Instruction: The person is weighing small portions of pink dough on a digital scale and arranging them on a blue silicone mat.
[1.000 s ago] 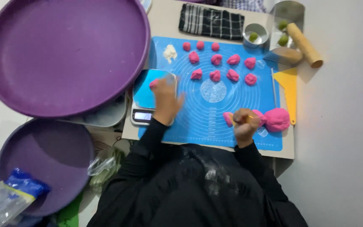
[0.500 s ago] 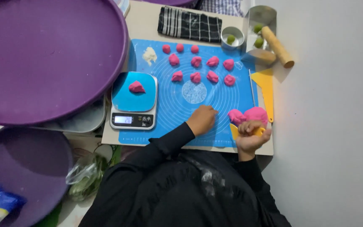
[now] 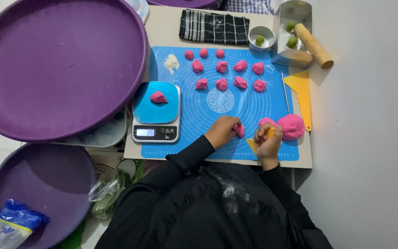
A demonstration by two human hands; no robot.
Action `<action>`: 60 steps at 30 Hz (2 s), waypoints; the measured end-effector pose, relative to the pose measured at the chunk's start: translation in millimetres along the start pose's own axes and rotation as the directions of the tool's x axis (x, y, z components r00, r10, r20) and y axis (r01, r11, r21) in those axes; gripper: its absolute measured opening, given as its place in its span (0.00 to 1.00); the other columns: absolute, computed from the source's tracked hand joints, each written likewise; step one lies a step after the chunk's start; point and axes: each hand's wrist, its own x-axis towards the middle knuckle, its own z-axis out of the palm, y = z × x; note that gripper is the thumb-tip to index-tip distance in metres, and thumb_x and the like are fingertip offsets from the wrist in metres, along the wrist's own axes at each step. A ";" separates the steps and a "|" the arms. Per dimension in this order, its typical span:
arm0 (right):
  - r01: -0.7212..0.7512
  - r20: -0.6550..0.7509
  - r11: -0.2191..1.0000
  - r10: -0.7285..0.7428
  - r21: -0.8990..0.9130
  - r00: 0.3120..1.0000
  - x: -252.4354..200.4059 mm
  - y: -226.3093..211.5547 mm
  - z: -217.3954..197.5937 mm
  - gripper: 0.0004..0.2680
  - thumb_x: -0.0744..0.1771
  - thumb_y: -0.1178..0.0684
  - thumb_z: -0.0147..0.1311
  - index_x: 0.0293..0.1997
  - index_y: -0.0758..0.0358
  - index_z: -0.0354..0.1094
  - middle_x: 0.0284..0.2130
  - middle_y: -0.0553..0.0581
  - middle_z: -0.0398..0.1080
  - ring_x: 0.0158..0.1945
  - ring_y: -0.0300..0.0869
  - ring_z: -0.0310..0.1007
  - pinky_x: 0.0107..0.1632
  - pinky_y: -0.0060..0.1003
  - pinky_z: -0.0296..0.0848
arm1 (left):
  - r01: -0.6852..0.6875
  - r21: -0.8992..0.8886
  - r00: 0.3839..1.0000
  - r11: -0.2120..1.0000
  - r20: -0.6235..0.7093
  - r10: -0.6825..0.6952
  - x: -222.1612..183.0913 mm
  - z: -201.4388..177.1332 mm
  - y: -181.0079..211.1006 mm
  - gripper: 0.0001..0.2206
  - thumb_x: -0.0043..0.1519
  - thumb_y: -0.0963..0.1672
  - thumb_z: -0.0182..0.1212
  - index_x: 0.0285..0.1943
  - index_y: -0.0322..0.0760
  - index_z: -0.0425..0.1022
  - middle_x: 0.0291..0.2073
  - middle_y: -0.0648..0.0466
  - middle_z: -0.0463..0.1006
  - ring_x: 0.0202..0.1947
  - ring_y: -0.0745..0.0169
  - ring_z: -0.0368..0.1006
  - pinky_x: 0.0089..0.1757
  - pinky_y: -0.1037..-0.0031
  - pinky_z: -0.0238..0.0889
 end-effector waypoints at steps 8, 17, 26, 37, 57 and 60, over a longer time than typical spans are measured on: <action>0.030 -0.003 1.000 -0.030 -0.004 1.000 1.8 6.1 -6.9 0.27 0.71 0.27 0.30 0.20 0.59 0.55 0.14 0.43 0.39 0.12 0.32 0.40 0.18 0.28 0.42 | 0.056 -0.448 0.985 0.892 -0.119 -0.121 -10.2 -29.0 40.1 0.09 0.59 0.41 0.68 0.47 0.35 0.76 0.35 0.45 0.79 0.38 0.47 0.78 0.39 0.64 0.75; 0.205 0.007 0.975 -0.206 0.089 0.979 4.4 -8.8 8.7 0.27 0.71 0.27 0.26 0.21 0.58 0.54 0.13 0.47 0.40 0.13 0.36 0.39 0.20 0.31 0.44 | -0.023 -0.008 0.959 1.000 -0.283 0.020 -26.5 -4.4 4.2 0.05 0.58 0.40 0.70 0.37 0.38 0.77 0.30 0.54 0.75 0.34 0.55 0.78 0.37 0.69 0.76; 0.113 0.147 0.976 -0.142 0.187 0.979 17.6 35.5 56.9 0.26 0.72 0.27 0.30 0.21 0.59 0.53 0.14 0.47 0.41 0.14 0.35 0.42 0.20 0.29 0.45 | -0.146 0.330 0.912 0.933 -0.320 0.256 -35.8 1.6 -8.9 0.10 0.63 0.39 0.63 0.27 0.40 0.71 0.25 0.57 0.75 0.28 0.57 0.74 0.32 0.72 0.72; 0.117 0.158 0.991 -0.128 0.071 0.979 16.3 61.7 51.4 0.26 0.71 0.27 0.31 0.20 0.59 0.54 0.13 0.47 0.41 0.14 0.36 0.40 0.20 0.31 0.42 | -0.121 0.472 0.918 0.873 -0.283 0.280 -38.7 5.1 -17.4 0.08 0.58 0.41 0.69 0.27 0.39 0.76 0.26 0.52 0.79 0.31 0.59 0.73 0.37 0.76 0.69; 0.152 0.220 0.980 -0.122 -0.125 0.968 11.9 56.4 66.0 0.26 0.71 0.28 0.30 0.21 0.58 0.59 0.11 0.47 0.48 0.13 0.30 0.38 0.16 0.25 0.40 | 0.193 0.375 0.664 0.907 -0.730 0.161 -72.1 -160.8 -0.4 0.02 0.66 0.42 0.63 0.43 0.48 0.80 0.28 0.58 0.78 0.31 0.58 0.71 0.43 0.73 0.68; 0.179 0.248 0.970 -0.135 -0.164 0.959 12.9 60.8 62.9 0.27 0.71 0.28 0.29 0.20 0.59 0.59 0.10 0.49 0.47 0.11 0.32 0.37 0.15 0.26 0.41 | 0.306 0.406 0.635 0.861 -0.761 0.133 -92.8 -209.2 -12.5 0.07 0.68 0.48 0.66 0.41 0.46 0.83 0.24 0.61 0.77 0.33 0.60 0.72 0.44 0.70 0.65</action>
